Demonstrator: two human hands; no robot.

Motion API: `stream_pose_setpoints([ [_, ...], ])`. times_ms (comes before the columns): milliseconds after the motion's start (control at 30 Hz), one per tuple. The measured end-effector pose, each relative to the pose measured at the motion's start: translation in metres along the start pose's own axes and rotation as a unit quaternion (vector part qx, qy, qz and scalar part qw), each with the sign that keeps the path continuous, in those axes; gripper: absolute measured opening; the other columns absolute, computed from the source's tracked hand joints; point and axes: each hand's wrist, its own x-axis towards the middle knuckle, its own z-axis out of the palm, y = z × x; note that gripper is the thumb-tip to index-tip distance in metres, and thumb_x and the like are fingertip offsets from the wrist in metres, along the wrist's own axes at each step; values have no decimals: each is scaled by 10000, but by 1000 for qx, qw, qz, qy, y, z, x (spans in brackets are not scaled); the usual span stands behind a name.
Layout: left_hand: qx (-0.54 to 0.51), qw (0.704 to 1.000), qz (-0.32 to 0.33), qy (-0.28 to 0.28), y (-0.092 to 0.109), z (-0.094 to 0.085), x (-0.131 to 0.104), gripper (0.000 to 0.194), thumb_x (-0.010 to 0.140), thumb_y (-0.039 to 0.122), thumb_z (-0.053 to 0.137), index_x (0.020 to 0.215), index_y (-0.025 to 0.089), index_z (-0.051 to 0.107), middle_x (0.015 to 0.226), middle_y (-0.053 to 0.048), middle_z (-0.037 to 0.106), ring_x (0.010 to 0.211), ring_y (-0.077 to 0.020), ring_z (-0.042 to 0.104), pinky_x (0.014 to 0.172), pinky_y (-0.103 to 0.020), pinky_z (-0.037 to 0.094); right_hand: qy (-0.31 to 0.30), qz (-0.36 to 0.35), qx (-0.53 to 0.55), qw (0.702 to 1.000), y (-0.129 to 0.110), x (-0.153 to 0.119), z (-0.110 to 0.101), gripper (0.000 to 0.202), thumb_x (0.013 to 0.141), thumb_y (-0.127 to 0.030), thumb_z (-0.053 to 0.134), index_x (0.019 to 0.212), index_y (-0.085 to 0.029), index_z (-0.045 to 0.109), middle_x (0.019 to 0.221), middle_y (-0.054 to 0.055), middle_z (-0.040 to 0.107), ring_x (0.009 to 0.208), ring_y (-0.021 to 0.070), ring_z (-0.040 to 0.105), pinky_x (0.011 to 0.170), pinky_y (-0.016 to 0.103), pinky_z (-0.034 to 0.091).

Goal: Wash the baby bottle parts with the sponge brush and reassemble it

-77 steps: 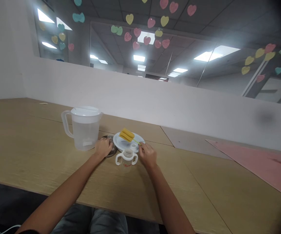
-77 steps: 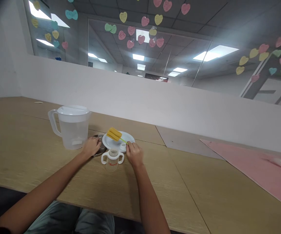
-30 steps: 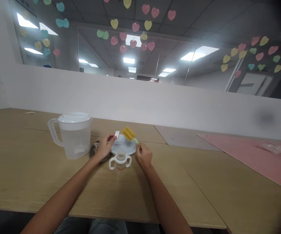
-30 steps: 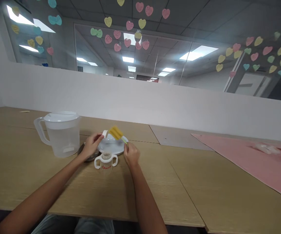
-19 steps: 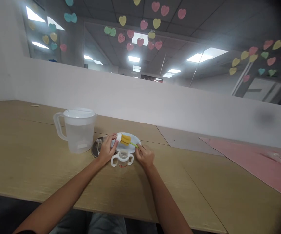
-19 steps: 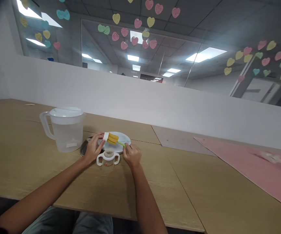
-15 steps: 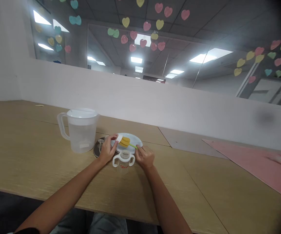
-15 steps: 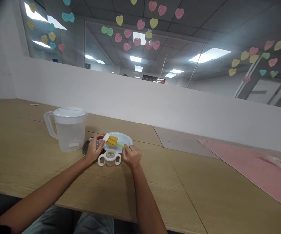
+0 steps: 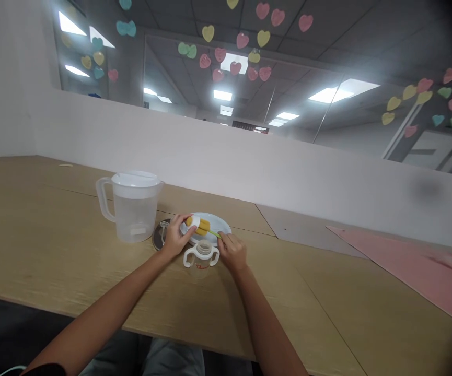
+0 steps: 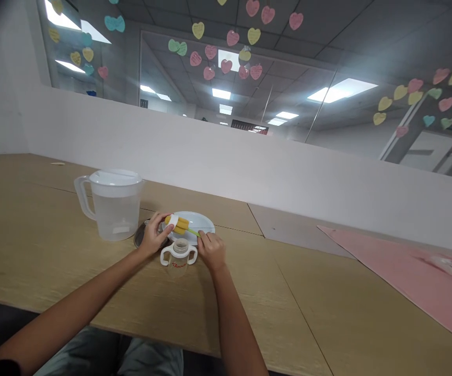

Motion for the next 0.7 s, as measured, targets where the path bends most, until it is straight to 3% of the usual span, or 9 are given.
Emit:
stream_pose_setpoints([
  [167, 18, 997, -10, 70, -5, -2, 5, 317, 782, 396, 577, 1003, 177, 518, 957, -64, 565, 910, -191, 565, 833, -318, 471, -28, 12, -25, 999, 6, 2, -2, 255, 929, -248, 424, 900, -165, 663, 661, 40, 626, 637, 128, 545, 608, 240, 337],
  [300, 52, 990, 31, 130, -11, -4, 7, 336, 746, 326, 626, 1032, 183, 526, 989, -63, 550, 935, -195, 550, 846, -325, 465, -2, 127, -54, 990, 9, 5, -6, 316, 959, -303, 376, 881, -162, 647, 669, 36, 635, 609, 118, 530, 571, 232, 303],
  [367, 68, 990, 57, 113, -13, -3, 7, 337, 737, 286, 632, 1047, 194, 537, 1015, -60, 546, 971, -199, 548, 874, -326, 457, -2, 131, -53, 990, 7, 7, -7, 334, 966, -319, 360, 881, -165, 644, 674, 35, 638, 614, 111, 532, 573, 227, 296],
  [500, 86, 991, 71, 76, -15, -1, 5, 353, 713, 237, 633, 1054, 204, 547, 1029, -54, 542, 990, -201, 555, 891, -318, 455, -73, 50, -43, 995, 4, 10, -4, 352, 967, -324, 355, 815, -187, 641, 647, 24, 625, 606, 100, 521, 573, 225, 275],
  [700, 128, 989, 43, 62, -33, -21, 3, 345, 734, 211, 537, 1077, 173, 549, 1027, -74, 545, 970, -216, 555, 875, -336, 455, -89, 173, -66, 979, 14, 4, -3, 396, 969, -364, 325, 848, -171, 649, 667, 30, 640, 568, 96, 488, 538, 237, 210],
])
